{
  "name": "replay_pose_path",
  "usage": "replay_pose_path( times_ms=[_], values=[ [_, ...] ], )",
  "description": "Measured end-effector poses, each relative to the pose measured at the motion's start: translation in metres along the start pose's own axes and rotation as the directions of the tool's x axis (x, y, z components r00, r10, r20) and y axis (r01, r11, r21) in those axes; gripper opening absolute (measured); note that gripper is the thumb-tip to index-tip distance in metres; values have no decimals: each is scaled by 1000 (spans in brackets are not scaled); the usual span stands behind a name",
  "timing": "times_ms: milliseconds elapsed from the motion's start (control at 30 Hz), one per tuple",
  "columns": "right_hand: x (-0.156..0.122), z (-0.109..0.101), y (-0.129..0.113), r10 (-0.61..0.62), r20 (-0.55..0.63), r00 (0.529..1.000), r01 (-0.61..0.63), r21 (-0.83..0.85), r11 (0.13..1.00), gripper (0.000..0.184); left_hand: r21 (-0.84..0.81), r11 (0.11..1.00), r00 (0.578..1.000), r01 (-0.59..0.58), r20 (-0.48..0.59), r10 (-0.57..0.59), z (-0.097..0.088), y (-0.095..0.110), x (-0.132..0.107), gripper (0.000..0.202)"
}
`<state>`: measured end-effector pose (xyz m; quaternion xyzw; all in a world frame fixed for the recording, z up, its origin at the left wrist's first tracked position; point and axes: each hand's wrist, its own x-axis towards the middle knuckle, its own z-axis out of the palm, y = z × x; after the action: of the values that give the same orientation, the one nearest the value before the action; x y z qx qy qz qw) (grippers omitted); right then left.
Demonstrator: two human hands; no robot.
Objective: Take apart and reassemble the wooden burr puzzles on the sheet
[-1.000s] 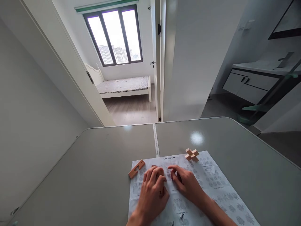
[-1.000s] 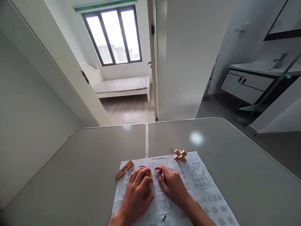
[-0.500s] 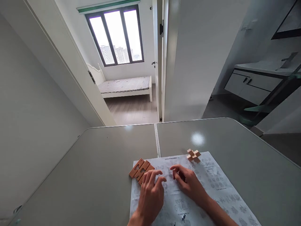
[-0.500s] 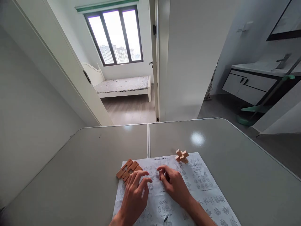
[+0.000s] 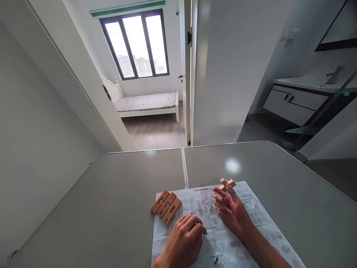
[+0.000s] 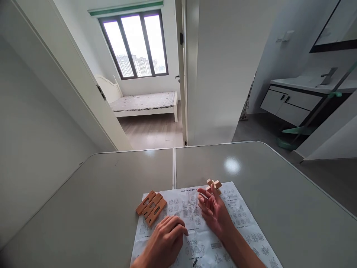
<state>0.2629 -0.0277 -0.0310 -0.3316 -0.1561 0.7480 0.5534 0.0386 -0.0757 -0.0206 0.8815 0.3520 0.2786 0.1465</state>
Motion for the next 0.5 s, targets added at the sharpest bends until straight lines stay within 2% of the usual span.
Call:
replay_pose_path(
  times_ms=[167, 333, 500],
  values=[
    [1, -8, -3, -92, -1, 996, 92, 39, 995, 54, 0, 1000, 1000, 13, -5, -13, -1, 0, 1, 28],
    [4, -9, -2, -113, 14, 994, 111, 89, 990, 35, -12, 1000, 1000, 18, -20, -18, -1, 0, 1, 30],
    [5, -5, 7, -47, 182, 982, 34, 74, 997, 39, -58, 997, 998, 59, -30, -61, 1, 1, 0, 28]
  ],
)
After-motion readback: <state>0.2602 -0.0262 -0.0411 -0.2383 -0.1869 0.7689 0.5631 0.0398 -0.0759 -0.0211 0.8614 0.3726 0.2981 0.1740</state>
